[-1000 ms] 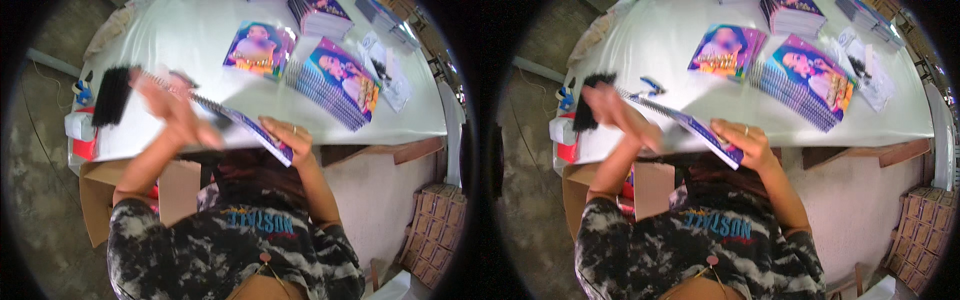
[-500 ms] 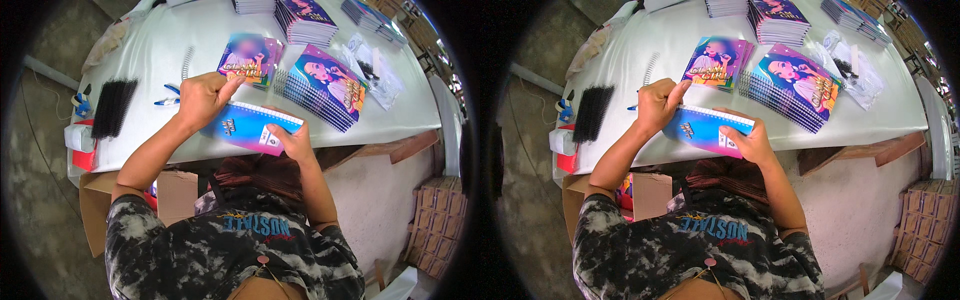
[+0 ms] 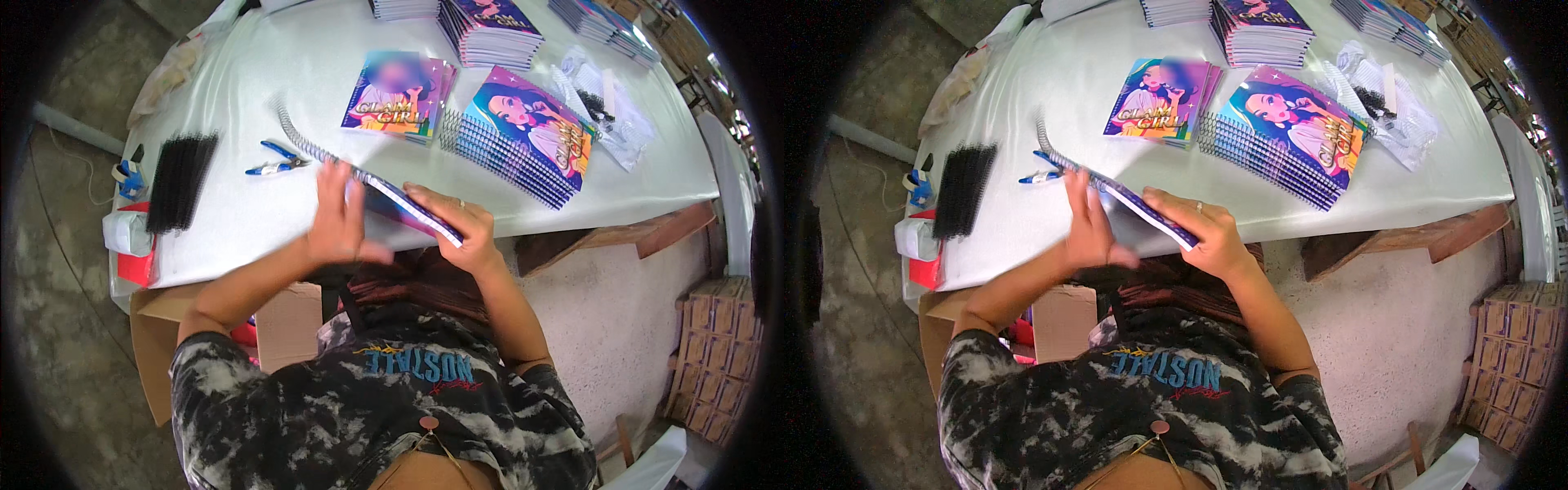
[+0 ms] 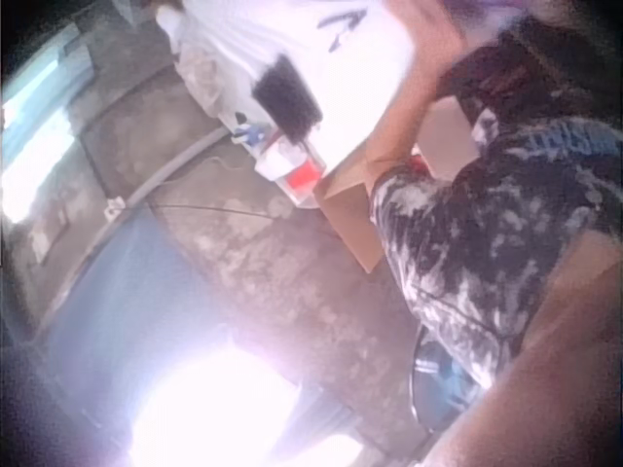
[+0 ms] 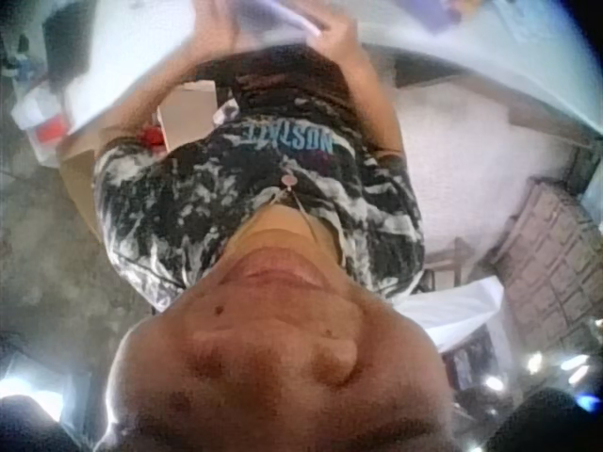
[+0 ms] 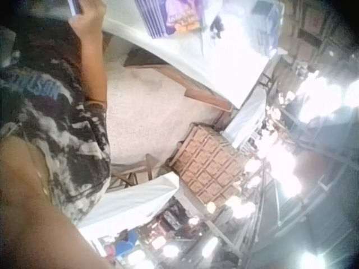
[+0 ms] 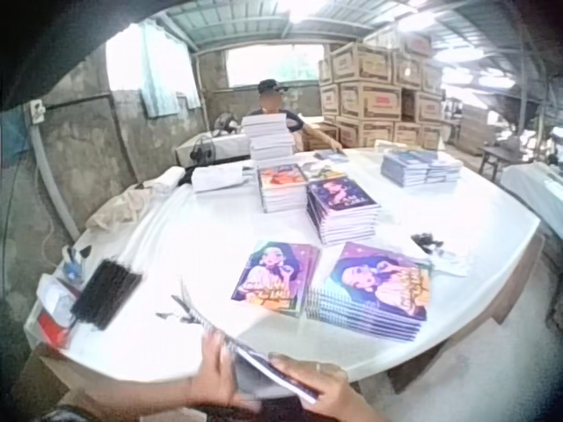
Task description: The person repeatedly picks up a stack of printed covers and a coil binding, inserts the coil into the holes of the cover, and places the assembled notebook on a growing stack. The process is repeated for multiple units on a white table.
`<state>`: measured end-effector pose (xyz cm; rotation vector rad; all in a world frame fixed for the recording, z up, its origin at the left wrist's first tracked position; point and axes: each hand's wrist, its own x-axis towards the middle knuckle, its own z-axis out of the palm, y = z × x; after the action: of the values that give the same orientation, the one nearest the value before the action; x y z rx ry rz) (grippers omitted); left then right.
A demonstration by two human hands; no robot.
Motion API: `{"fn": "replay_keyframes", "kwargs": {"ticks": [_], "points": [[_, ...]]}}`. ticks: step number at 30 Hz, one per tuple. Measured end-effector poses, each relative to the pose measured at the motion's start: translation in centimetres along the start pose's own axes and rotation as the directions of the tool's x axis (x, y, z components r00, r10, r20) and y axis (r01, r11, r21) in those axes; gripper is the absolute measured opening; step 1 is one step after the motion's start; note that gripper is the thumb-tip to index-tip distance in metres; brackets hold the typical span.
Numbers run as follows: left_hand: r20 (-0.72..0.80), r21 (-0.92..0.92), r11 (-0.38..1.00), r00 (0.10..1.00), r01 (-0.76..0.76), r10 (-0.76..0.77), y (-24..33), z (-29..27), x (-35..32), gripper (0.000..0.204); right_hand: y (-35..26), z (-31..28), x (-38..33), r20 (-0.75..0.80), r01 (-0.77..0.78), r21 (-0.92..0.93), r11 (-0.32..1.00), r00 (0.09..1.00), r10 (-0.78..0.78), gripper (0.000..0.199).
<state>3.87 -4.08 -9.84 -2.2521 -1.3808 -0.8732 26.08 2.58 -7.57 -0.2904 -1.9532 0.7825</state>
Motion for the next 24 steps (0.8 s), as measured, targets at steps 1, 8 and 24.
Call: {"fn": "replay_keyframes", "kwargs": {"ticks": [1,8,24], "points": [[0.148,0.065,0.981,0.974,-0.182,0.171,0.5,-0.1,-1.3,0.109,0.5,-0.2,0.0,-0.027,-0.017,-0.019,1.0,1.0,0.016,0.04],[-0.184,0.033,0.999,0.982,-0.037,0.042,0.2,-0.9,1.8,0.105,-0.7,1.7,0.4,-0.025,0.044,0.01,0.999,0.999,-0.043,0.039],[-0.535,0.224,0.974,0.839,0.031,0.096,-5.3,-0.9,5.0,0.107,-0.9,2.0,0.8,-0.059,0.118,0.013,0.993,0.991,-0.117,0.034]]}}
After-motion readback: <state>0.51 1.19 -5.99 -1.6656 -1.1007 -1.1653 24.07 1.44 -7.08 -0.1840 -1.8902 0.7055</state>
